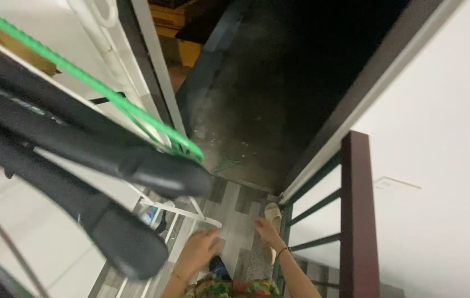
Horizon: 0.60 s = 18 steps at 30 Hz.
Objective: The person removes several items of clothing from a clothes rack and places them into a white bucket on the floor. The items include a maroon cap, a patterned cloth, a tan shirt, and a pair of jeans.
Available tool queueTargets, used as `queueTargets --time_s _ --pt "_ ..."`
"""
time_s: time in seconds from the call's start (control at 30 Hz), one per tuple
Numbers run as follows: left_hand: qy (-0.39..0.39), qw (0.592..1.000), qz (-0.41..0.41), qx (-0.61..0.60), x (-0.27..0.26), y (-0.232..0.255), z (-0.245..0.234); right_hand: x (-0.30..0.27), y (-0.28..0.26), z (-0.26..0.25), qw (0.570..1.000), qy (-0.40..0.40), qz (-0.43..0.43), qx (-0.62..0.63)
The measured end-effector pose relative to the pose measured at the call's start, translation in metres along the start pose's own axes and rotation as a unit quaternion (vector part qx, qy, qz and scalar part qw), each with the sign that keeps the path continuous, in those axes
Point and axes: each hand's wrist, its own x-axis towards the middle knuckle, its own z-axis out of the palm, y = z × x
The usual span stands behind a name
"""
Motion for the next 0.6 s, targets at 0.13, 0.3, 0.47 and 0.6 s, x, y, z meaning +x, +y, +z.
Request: queueTargets --time_s 0.13,0.3,0.47,0.6 --pt "0.215 0.974 0.068 0.009 0.052 -0.065 0.014 0.079 -0.030 0.024 0.996 -0.056 -0.073 0.010" --pt "0.307 0.937 -0.026 -0.164 0.070 -0.122 0.004 0.082 -0.186 0.038 0.986 -0.144 -0.063 0.062" --pt "0.411 0.846 -0.110 -0.322 0.074 -0.155 -0.046 0.101 -0.326 0.048 0.970 -0.197 -0.136 0.046" --pt "0.495 0.734 -0.157 -0.438 0.084 -0.159 -0.102 0.159 -0.382 0.081 0.929 -0.208 -0.268 0.146"
